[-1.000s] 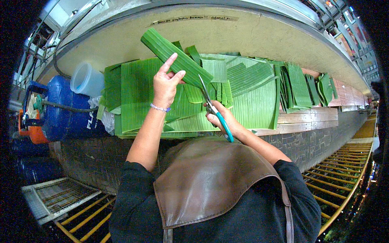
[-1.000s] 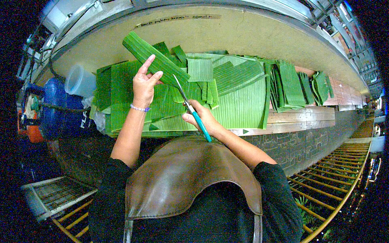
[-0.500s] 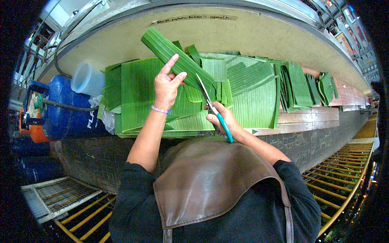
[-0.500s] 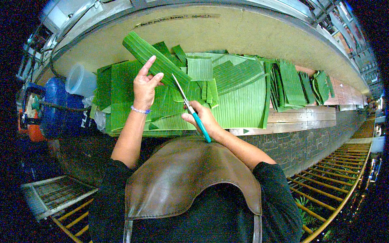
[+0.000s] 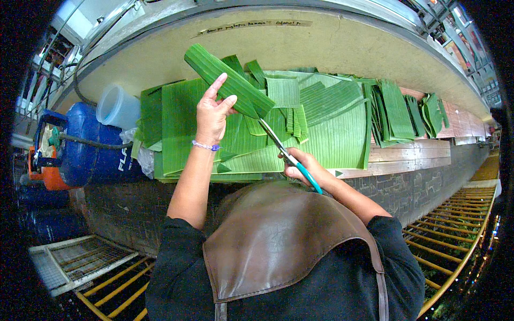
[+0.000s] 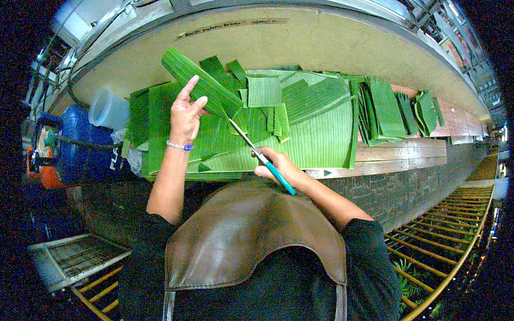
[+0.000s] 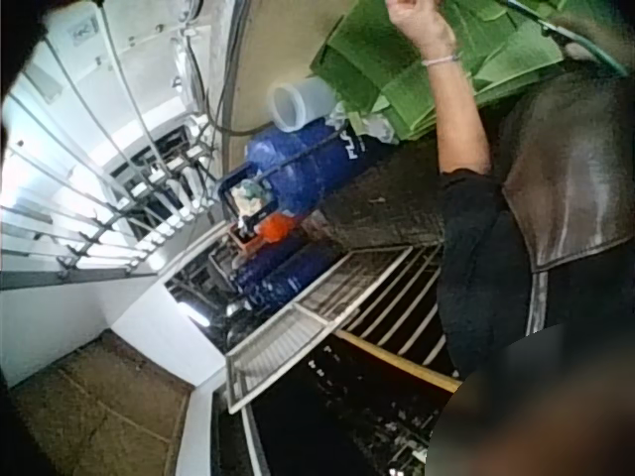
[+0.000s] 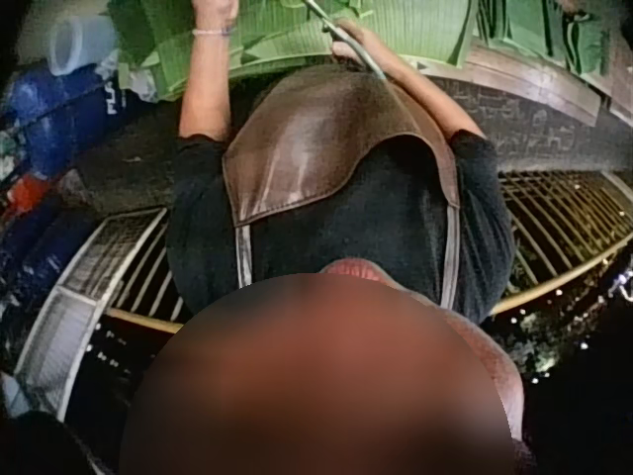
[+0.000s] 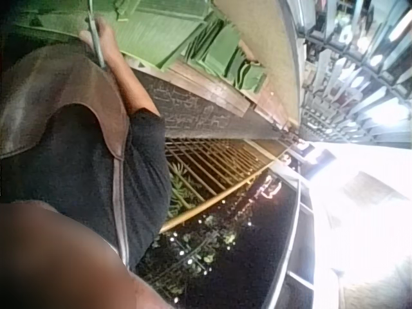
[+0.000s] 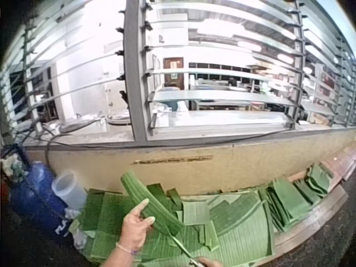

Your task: The person uses scissors to cut large green banana leaves into smaller rectangular pieces on a wooden workbench. The person repeatedly picks up leaves, aligns them, and trims the edges, stacking the cut pieces on the bench.

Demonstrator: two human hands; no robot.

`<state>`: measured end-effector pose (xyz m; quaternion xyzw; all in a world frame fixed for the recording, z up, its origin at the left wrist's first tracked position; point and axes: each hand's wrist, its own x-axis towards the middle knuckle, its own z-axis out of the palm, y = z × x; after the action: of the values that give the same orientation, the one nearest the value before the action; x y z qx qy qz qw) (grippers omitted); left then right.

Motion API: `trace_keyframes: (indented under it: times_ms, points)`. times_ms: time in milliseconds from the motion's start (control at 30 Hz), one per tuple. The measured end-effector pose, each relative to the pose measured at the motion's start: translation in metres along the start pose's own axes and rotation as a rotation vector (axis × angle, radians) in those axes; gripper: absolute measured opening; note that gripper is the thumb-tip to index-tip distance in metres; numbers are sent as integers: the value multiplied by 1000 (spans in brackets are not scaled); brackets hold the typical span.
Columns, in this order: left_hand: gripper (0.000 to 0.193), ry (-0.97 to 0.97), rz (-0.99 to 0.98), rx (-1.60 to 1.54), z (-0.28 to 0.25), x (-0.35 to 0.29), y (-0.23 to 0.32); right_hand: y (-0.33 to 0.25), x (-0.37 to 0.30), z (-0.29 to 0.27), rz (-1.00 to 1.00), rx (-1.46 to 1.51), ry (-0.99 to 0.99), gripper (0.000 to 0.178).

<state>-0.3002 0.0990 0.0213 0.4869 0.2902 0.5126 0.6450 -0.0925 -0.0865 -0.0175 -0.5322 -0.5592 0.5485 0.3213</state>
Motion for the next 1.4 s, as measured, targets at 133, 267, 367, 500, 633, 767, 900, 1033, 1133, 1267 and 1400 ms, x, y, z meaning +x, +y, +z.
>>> trace_keyframes:
  times_ms: [133, 267, 367, 500, 633, 767, 900, 1033, 1133, 1267, 1400]
  points:
    - [59, -58, -92, -97, -6, -1, 0, 2, -8, -9, -25, 10, -33, 93]
    - [58, -98, -143, -65, -2, -6, -1, -2, -3, -16, -66, -33, -14, 93]
    - [58, -138, -165, -5, 3, -10, 3, -4, 1, -19, -161, -101, 24, 74]
    - [59, -163, -189, 69, 8, -13, 10, -11, 1, -20, -163, -137, 37, 69]
    - [59, -203, -190, 134, 8, -14, 14, -21, -3, -20, -125, -164, 9, 64]
    - [58, -218, -182, 142, 5, -15, 14, -24, -4, -15, -105, -184, 26, 60]
    - [58, -228, -133, 141, 0, -14, 12, -21, -5, -6, -78, -196, 71, 55]
    - [57, -220, -107, 116, -7, -11, 6, -15, 0, 4, -80, -147, 113, 52]
    - [58, -207, -137, 171, -15, -6, 1, -6, 6, 6, -61, -153, 120, 53]
    - [59, -74, -84, 168, -30, 1, -4, 13, 22, 8, -108, -242, 106, 58]
    - [59, 1, -104, 128, -39, 2, -7, 25, 34, 15, -82, -209, 83, 63]
